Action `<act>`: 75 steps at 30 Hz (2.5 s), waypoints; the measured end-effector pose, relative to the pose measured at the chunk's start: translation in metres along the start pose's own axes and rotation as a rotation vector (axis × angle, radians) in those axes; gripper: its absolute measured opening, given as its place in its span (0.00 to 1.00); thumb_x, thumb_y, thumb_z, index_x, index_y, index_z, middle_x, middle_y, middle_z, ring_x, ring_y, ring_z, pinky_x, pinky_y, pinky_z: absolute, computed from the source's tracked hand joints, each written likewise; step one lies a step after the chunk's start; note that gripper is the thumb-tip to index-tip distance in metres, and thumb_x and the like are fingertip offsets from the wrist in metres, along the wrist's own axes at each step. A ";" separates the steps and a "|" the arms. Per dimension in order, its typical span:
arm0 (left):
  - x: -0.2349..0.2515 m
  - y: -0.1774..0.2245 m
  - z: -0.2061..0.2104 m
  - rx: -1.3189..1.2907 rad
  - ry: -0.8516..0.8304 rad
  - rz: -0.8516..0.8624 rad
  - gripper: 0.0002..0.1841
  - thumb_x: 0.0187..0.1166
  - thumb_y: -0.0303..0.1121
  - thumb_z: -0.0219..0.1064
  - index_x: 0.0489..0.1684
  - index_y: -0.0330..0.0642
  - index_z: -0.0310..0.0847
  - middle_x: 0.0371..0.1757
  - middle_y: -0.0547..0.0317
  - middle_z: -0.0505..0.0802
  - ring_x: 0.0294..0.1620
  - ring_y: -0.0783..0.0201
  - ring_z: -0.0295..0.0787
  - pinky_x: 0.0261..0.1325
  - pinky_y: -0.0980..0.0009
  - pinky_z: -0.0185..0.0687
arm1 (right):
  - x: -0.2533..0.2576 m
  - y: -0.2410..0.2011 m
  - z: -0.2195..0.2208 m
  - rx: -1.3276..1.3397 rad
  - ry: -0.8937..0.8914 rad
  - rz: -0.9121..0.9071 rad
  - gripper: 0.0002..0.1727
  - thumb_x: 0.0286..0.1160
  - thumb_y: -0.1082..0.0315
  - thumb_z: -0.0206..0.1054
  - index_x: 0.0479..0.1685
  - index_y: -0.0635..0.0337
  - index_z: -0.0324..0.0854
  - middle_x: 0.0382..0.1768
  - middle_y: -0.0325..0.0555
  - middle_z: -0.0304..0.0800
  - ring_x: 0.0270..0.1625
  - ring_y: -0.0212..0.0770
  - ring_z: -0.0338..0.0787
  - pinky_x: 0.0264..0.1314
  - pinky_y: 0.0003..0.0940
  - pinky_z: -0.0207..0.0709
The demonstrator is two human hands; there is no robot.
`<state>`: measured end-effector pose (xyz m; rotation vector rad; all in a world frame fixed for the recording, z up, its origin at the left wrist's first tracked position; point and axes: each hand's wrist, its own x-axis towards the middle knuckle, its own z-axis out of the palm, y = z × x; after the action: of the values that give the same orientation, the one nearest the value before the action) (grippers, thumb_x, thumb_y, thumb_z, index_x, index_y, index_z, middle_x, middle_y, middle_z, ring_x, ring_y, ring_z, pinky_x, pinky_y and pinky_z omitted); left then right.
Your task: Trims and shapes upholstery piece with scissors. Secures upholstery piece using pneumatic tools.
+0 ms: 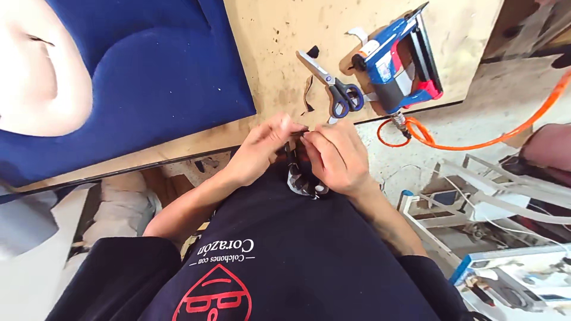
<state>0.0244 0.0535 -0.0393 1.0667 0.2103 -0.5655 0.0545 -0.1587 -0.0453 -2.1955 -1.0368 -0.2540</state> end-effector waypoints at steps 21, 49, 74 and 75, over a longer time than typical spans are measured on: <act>-0.031 0.038 0.026 0.320 -0.076 0.197 0.11 0.87 0.23 0.62 0.61 0.28 0.77 0.54 0.51 0.97 0.54 0.55 0.98 0.63 0.58 0.97 | 0.001 0.037 -0.062 -0.114 -0.015 0.496 0.21 0.85 0.61 0.64 0.69 0.66 0.81 0.59 0.57 0.86 0.59 0.45 0.89 0.57 0.39 0.86; 0.033 0.056 0.030 0.474 0.212 0.767 0.30 0.85 0.21 0.60 0.83 0.27 0.47 0.57 0.47 0.95 0.58 0.54 0.95 0.60 0.55 0.95 | 0.010 -0.047 -0.110 0.135 0.091 0.589 0.19 0.81 0.51 0.69 0.49 0.60 0.89 0.36 0.44 0.95 0.39 0.32 0.93 0.44 0.27 0.88; 0.007 0.065 0.022 0.571 0.123 0.701 0.39 0.74 0.13 0.62 0.86 0.27 0.43 0.60 0.48 0.95 0.59 0.55 0.95 0.59 0.58 0.95 | 0.026 -0.041 -0.104 0.110 -0.086 0.309 0.24 0.83 0.49 0.64 0.57 0.65 0.85 0.37 0.51 0.92 0.40 0.34 0.90 0.44 0.23 0.81; 0.007 0.065 0.022 0.569 0.127 0.706 0.39 0.73 0.13 0.62 0.86 0.27 0.43 0.59 0.48 0.95 0.59 0.55 0.95 0.59 0.57 0.95 | 0.026 -0.042 -0.104 0.113 -0.083 0.309 0.25 0.83 0.49 0.64 0.57 0.65 0.85 0.38 0.52 0.92 0.40 0.35 0.90 0.44 0.24 0.81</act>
<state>0.0621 0.0553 0.0179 1.6243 -0.2349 0.0992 0.0518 -0.1929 0.0642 -2.2397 -0.7211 0.0353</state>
